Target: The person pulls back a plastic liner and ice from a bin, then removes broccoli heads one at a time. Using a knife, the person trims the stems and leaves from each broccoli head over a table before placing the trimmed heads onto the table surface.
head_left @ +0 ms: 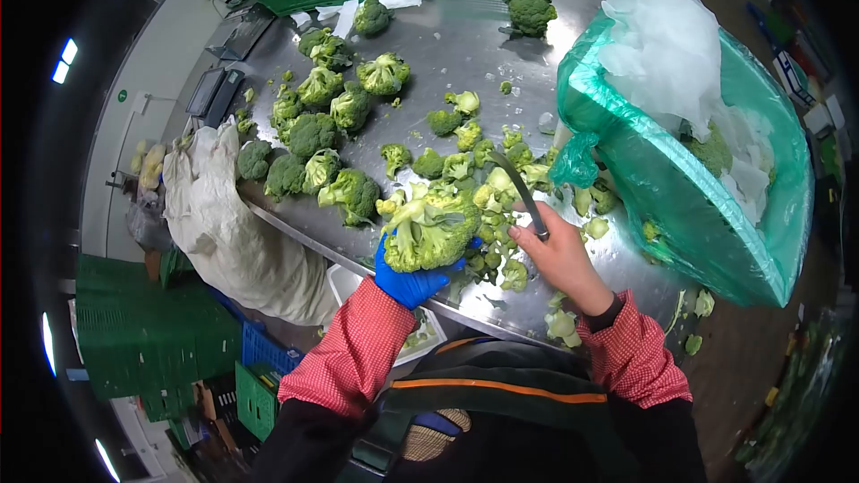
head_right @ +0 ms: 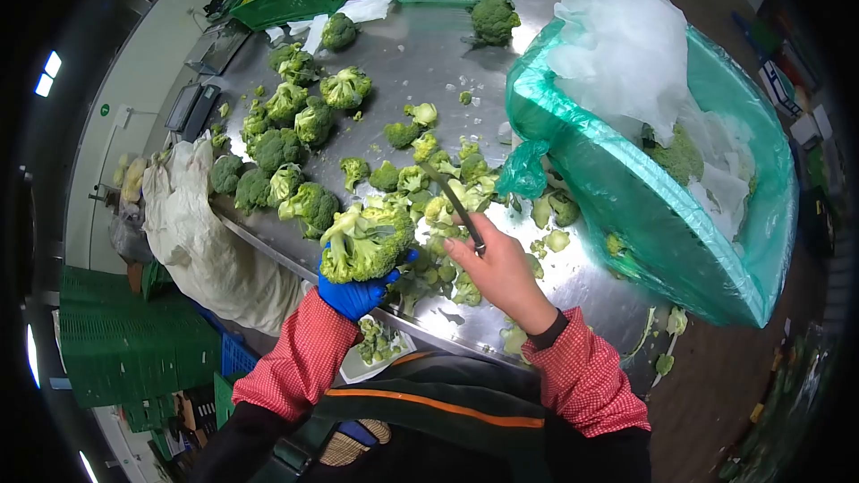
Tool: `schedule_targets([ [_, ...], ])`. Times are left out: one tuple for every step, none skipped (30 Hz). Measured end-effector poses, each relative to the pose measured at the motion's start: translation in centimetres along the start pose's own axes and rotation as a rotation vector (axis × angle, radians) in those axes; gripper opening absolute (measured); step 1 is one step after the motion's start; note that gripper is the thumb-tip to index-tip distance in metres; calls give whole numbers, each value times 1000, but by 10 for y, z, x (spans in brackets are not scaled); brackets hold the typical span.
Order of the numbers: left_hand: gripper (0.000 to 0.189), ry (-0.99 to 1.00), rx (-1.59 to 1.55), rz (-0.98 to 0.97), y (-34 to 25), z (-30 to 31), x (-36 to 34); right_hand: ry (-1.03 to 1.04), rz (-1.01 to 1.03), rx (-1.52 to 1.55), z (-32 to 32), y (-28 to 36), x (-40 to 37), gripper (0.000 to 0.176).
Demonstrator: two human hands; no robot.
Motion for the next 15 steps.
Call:
schedule_targets([
  [47,16,207,47,-22,-2,3,4,16,4,-2,5,0,43],
  [46,4,172,47,-21,-4,4,14,21,20,-3,10,-1,43],
  [46,-8,137,47,-20,-5,5,24,26,37,-4,15,-1,43],
  [46,-7,-154,46,-14,-7,5,35,29,53,-5,18,-2,42],
  [46,-19,-444,46,-7,-9,5,25,42,61,-4,20,-4,43],
  [46,-18,-989,41,2,-15,6,16,56,70,-4,22,-5,43],
  [48,12,-1267,52,10,-19,5,7,71,79,-4,24,-5,43],
  [49,28,-1544,80,17,-24,4,23,60,62,-5,24,-6,44],
  [52,74,-1555,128,22,-24,0,39,50,45,-5,25,-6,45],
  [55,121,-1565,177,26,-26,-4,55,38,28,-6,25,-6,46],
  [56,76,-1545,224,35,-26,-6,19,126,1,-5,33,-7,47],
  [56,102,-1520,220,32,-28,-6,-16,214,-28,-5,41,-8,48],
  [57,128,-1495,216,30,-30,-6,-52,301,-56,-4,48,-10,50],
  [57,153,-1470,213,27,-33,-5,-8,301,-117,-6,51,-10,51],
  [60,86,-1209,332,28,-32,-5,36,302,-178,-6,56,-11,52],
])
Point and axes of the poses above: each hand's wrist, its own x-axis towards the middle knuckle, its own z-axis out of the back of the hand, y = z × x, the point moved 9 cm from there along x, towards the middle knuckle, and after that the axes turned 9 degrees about y, right-handed, at the moved point
